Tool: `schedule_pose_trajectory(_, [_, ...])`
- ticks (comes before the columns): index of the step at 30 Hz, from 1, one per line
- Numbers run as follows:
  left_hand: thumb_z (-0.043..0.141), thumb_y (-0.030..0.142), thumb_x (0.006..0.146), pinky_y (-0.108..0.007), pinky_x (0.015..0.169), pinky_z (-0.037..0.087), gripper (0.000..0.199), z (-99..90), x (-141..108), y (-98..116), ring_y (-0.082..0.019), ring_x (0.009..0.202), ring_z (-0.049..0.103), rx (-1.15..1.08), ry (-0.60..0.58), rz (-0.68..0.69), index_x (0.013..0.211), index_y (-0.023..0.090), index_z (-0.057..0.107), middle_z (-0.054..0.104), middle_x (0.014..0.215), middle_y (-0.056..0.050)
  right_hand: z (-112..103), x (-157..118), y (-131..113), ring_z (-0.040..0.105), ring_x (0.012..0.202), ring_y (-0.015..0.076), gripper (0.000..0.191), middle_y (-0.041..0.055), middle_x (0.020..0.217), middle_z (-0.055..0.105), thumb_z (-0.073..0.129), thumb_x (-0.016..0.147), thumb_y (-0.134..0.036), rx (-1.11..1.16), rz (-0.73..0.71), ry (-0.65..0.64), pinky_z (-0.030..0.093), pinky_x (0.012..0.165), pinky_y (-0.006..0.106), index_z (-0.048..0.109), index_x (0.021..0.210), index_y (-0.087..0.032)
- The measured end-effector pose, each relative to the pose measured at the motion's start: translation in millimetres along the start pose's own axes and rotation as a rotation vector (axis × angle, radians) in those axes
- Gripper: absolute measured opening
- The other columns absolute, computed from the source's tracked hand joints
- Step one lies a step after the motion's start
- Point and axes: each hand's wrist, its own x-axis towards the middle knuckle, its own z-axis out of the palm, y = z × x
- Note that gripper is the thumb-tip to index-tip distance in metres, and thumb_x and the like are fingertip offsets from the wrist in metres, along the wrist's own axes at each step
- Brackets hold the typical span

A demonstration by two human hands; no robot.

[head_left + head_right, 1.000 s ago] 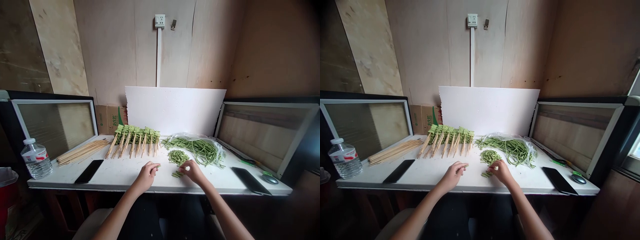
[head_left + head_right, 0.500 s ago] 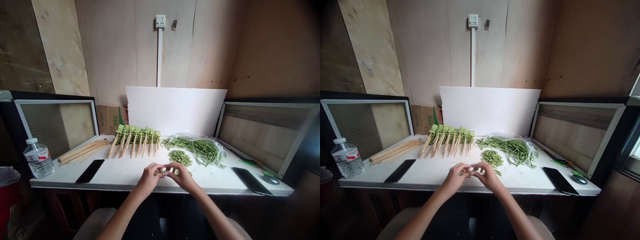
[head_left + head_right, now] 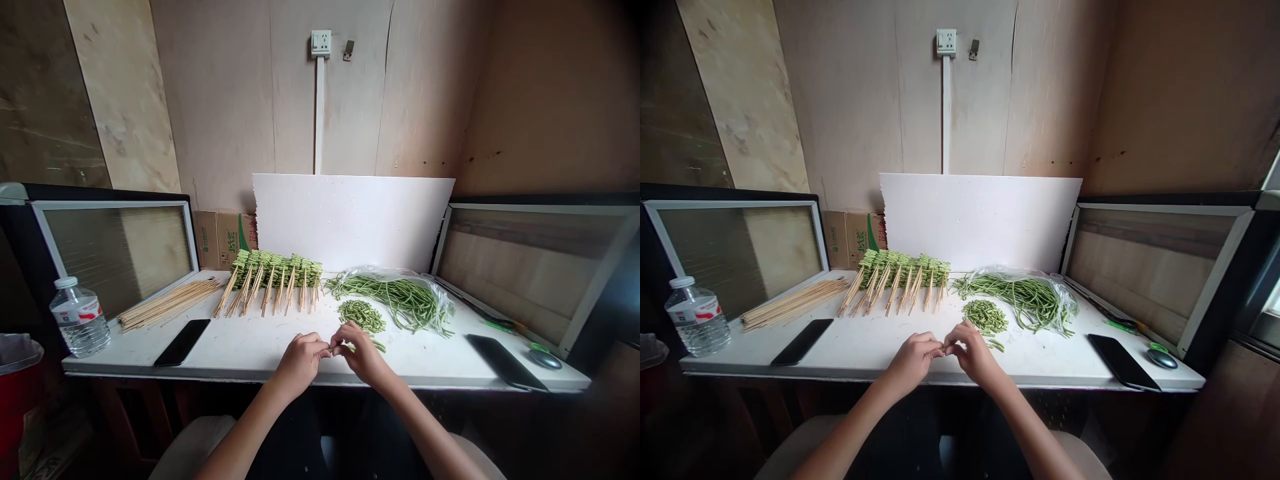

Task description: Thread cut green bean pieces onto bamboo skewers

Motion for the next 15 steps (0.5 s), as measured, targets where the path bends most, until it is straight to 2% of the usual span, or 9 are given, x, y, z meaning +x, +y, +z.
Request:
schedule_pose_trajectory(7, [0.054, 0.006, 0.09, -0.027, 0.075, 0.05, 0.032, -3.2, -1, 2, -0.017, 0.082, 0.065, -0.216, -0.053, 0.011, 0.088, 0.023, 0.081, 0.072, 0.085, -0.004, -6, 1, -2, 0.062, 0.088, 0.0232, 0.019, 0.0044, 0.08, 0.071, 0.065, 0.096, -0.026, 0.184, 0.076, -0.072, 0.048, 0.083, 0.036, 0.073, 0.079, -0.023])
schedule_pose_trajectory(9, [0.054, 0.006, 0.089, -0.028, 0.077, 0.05, 0.032, -6.8, 0, -1, -0.018, 0.081, 0.065, -0.173, -0.056, 0.011, 0.086, 0.023, 0.081, 0.072, 0.083, -0.004, -17, 2, 2, 0.062, 0.088, 0.0231, 0.021, 0.0047, 0.081, 0.071, 0.066, 0.096, -0.031, 0.197, 0.09, -0.085, 0.049, 0.083, 0.036, 0.073, 0.078, -0.022])
schedule_pose_trajectory(12, [0.056, 0.008, 0.09, -0.03, 0.078, 0.051, 0.029, -12.7, 1, -9, -0.018, 0.078, 0.065, -0.11, -0.036, -0.043, 0.083, 0.021, 0.081, 0.072, 0.081, -0.005, -44, 1, 19, 0.063, 0.086, 0.0239, 0.026, 0.0054, 0.081, 0.07, 0.069, 0.093, -0.042, 0.155, 0.129, -0.037, 0.049, 0.08, 0.036, 0.072, 0.077, -0.022])
schedule_pose_trajectory(15, [0.056, 0.02, 0.096, -0.031, 0.079, 0.052, 0.026, -12.3, 2, -15, -0.019, 0.08, 0.065, -0.134, -0.004, -0.123, 0.094, 0.021, 0.082, 0.071, 0.089, -0.007, -66, -4, 46, 0.064, 0.086, 0.0261, 0.034, 0.0084, 0.087, 0.073, 0.07, 0.089, -0.053, 0.034, 0.233, 0.06, 0.049, 0.076, 0.037, 0.076, 0.082, -0.021])
